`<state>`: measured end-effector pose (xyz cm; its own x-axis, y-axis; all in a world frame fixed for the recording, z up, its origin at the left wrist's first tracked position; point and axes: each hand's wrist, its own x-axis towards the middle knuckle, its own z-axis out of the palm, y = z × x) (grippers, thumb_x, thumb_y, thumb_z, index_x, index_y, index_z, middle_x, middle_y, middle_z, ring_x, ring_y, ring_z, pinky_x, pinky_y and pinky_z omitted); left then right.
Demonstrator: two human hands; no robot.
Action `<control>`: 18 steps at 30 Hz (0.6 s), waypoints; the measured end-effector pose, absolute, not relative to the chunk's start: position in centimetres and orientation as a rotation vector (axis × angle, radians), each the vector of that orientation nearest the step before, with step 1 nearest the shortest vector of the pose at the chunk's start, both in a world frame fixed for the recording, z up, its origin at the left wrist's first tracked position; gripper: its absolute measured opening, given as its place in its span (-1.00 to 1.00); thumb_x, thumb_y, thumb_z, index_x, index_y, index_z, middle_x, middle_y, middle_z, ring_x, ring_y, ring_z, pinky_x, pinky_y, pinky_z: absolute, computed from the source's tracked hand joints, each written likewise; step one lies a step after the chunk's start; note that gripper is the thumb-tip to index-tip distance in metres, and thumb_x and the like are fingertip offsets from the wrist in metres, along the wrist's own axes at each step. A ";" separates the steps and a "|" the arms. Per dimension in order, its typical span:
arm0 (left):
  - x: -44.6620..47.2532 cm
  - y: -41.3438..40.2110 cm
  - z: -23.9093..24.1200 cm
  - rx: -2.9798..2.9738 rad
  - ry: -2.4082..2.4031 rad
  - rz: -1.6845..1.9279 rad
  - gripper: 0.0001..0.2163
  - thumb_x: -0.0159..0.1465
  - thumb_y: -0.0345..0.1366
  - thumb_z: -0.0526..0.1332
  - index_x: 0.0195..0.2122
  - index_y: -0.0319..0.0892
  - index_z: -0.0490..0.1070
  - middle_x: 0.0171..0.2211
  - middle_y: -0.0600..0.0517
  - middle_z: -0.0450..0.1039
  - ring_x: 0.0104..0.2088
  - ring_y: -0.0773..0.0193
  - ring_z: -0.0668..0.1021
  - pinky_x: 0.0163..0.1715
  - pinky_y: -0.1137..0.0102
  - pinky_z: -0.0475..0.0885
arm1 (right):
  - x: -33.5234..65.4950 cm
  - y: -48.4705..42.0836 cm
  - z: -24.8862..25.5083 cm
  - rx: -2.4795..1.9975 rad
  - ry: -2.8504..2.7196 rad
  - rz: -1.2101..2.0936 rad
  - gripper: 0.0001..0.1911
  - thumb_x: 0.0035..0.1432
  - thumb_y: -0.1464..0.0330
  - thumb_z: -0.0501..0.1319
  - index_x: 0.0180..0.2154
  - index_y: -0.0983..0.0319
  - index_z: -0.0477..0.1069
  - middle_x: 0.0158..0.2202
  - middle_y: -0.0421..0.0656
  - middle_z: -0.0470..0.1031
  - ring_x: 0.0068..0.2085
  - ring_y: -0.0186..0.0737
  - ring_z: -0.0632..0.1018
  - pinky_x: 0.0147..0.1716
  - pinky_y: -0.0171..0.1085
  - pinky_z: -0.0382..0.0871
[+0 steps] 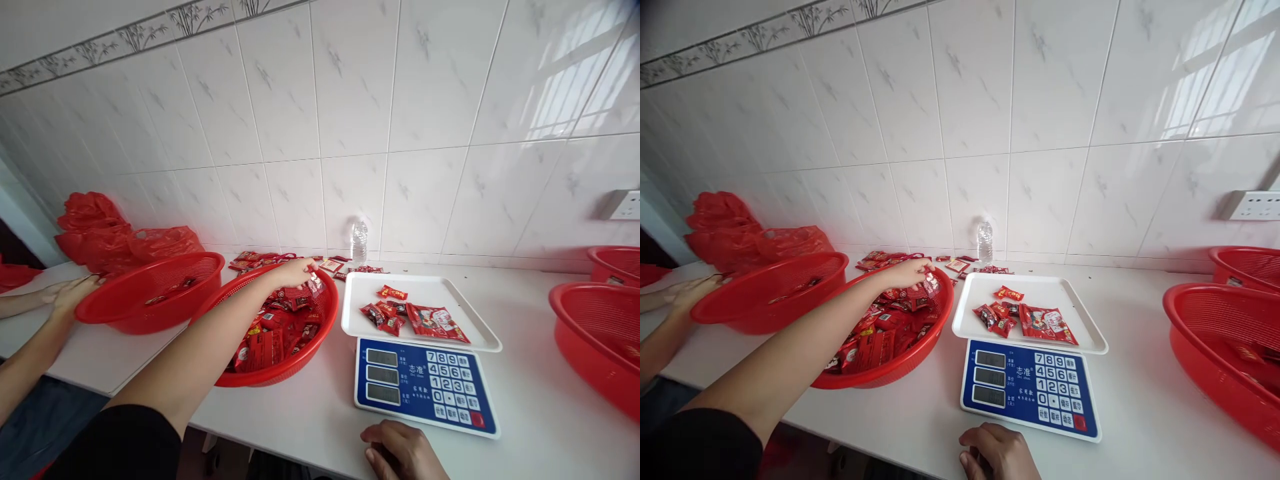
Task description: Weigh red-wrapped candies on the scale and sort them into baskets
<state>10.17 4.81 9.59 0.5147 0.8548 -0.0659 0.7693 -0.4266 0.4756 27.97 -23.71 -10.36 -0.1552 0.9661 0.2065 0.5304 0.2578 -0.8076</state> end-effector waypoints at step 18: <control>21.8 -1.9 5.3 2.754 0.965 0.155 -0.68 0.17 -0.41 0.11 -0.05 -0.10 0.38 -0.03 -0.01 0.44 -0.06 0.18 0.48 -0.13 0.41 0.36 | 28.0 -23.4 -9.7 -1.319 -1.865 0.546 -0.83 0.09 0.32 0.19 -0.24 0.12 0.49 -0.33 -0.14 0.58 -0.33 -0.19 0.59 -0.40 -0.35 0.43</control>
